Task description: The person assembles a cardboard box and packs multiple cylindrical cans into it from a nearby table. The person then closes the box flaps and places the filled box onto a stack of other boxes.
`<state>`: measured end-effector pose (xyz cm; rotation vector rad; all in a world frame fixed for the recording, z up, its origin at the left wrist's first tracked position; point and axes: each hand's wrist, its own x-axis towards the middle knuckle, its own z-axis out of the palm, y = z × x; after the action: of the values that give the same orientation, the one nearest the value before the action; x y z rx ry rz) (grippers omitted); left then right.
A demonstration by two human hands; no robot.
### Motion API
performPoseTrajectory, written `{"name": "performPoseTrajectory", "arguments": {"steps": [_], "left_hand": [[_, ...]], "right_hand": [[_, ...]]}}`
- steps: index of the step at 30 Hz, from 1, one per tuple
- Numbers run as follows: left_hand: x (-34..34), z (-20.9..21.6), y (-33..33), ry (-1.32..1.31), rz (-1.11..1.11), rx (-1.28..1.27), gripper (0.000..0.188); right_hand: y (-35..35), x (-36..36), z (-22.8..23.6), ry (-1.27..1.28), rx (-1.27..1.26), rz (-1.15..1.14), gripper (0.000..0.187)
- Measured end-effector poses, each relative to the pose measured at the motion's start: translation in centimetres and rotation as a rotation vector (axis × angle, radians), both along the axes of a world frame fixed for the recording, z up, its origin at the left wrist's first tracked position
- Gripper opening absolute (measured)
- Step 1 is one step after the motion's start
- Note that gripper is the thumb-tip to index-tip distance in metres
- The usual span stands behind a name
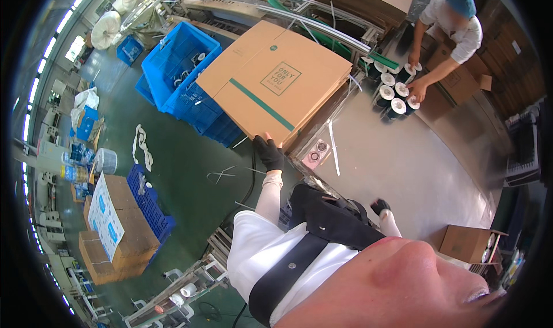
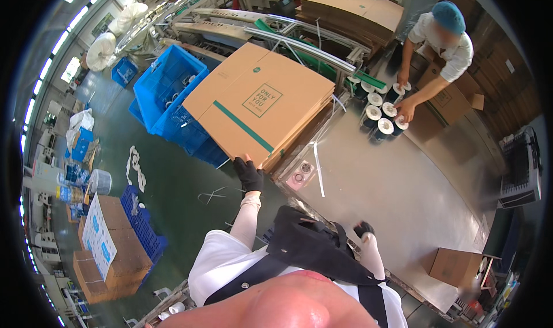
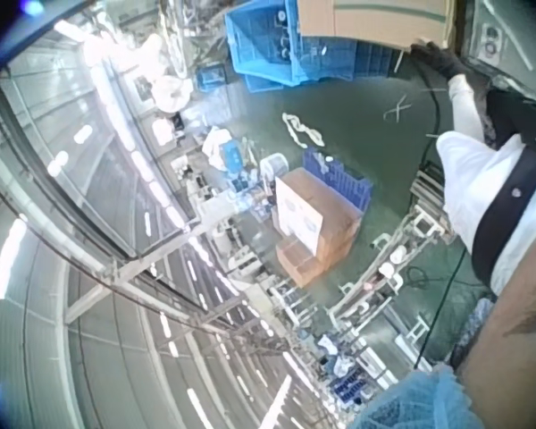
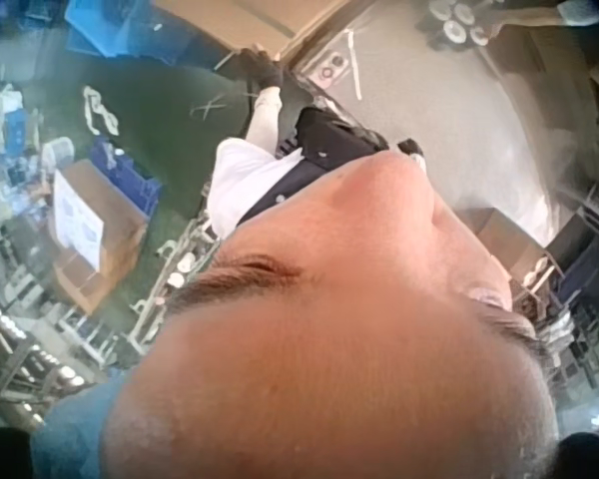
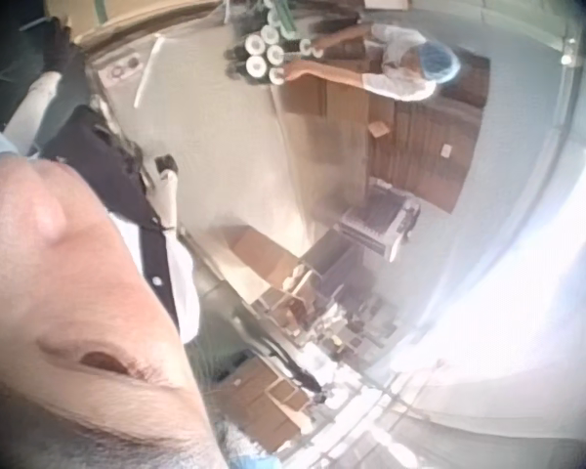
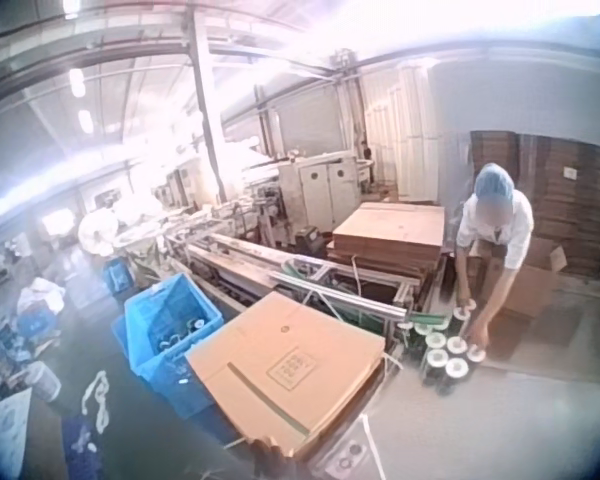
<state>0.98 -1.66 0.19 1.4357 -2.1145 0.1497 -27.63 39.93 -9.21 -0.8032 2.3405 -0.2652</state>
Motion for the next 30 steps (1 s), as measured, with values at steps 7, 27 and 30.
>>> {"name": "performPoseTrajectory", "arguments": {"steps": [7,27,30], "left_hand": [[0.2,2.6,2.3,-0.155,-0.213,-0.064,0.066],[-20.6,24.3,31.3,0.543,-1.673,-0.197,0.016],[-18.2,26.8,30.2,0.672,-1.749,-0.067,0.026]], "right_hand": [[20.6,1.4,-0.1,-0.043,-0.036,-0.531,0.026],[0.0,-4.8,23.9,-0.124,-1.661,-0.312,0.013],[8.0,-10.1,20.8,-0.365,-1.84,-0.39,0.013]]}}
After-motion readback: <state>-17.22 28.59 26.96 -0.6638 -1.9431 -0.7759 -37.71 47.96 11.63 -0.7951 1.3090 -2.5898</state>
